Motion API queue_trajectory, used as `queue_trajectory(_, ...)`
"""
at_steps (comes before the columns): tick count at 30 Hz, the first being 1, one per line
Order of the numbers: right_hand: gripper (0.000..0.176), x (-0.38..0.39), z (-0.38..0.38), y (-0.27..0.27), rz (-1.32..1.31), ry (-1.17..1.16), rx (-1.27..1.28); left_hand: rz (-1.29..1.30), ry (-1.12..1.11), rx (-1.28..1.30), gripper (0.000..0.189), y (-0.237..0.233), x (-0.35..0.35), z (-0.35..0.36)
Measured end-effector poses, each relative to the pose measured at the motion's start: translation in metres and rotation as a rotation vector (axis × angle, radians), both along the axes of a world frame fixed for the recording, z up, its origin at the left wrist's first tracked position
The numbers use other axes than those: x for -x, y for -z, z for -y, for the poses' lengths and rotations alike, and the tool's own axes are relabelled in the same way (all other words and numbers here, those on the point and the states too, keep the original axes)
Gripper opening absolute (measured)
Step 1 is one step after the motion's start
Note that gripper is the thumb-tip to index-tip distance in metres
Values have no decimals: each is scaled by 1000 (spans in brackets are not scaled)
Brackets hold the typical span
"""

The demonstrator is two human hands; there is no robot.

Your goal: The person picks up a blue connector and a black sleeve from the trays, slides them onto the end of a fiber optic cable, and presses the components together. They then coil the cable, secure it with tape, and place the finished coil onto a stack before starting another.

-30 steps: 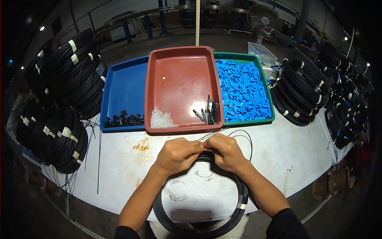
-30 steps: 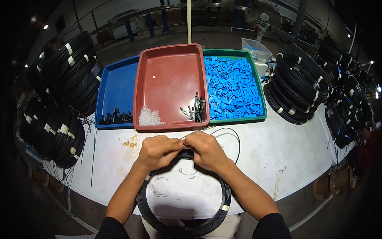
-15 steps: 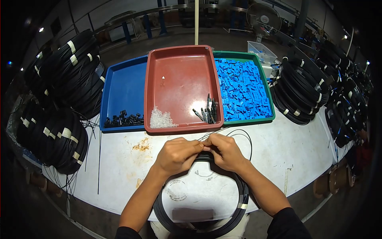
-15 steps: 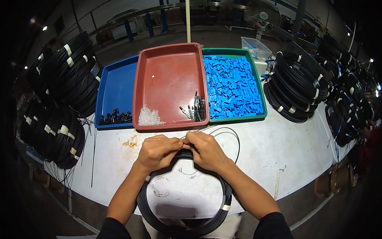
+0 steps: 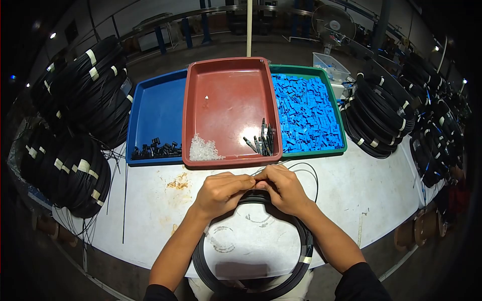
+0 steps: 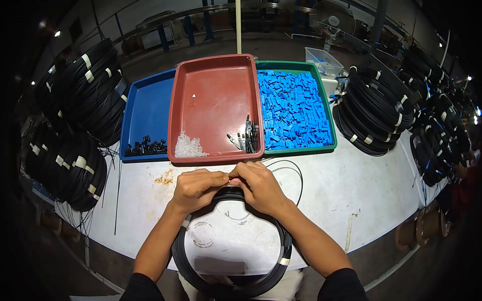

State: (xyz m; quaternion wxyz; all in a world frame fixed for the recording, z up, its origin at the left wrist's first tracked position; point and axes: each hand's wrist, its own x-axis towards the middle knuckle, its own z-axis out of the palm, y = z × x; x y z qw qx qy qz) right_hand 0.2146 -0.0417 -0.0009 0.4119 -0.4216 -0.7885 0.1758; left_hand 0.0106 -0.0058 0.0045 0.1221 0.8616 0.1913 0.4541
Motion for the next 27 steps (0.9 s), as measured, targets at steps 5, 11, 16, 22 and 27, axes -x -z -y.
queue_trajectory(5, 26, 0, -2, 0, -3, 8, -337, 166, -47, 355, 10, 3, 1, -1)
queue_trajectory(11, 34, -2, -1, -1, 73, -17, -397, 216, 0, 525, 13, 8, 2, -2)
queue_trajectory(16, 27, -2, -1, 2, 15, -40, -309, 217, 14, 443, 12, 7, -1, -1)
queue_trajectory(22, 22, 2, 2, 0, -125, -56, -34, 95, -71, 234, 10, 1, 1, 4)
queue_trajectory(27, 24, -2, -1, -2, 47, -53, -399, 240, 12, 678, 11, 6, -2, 2)
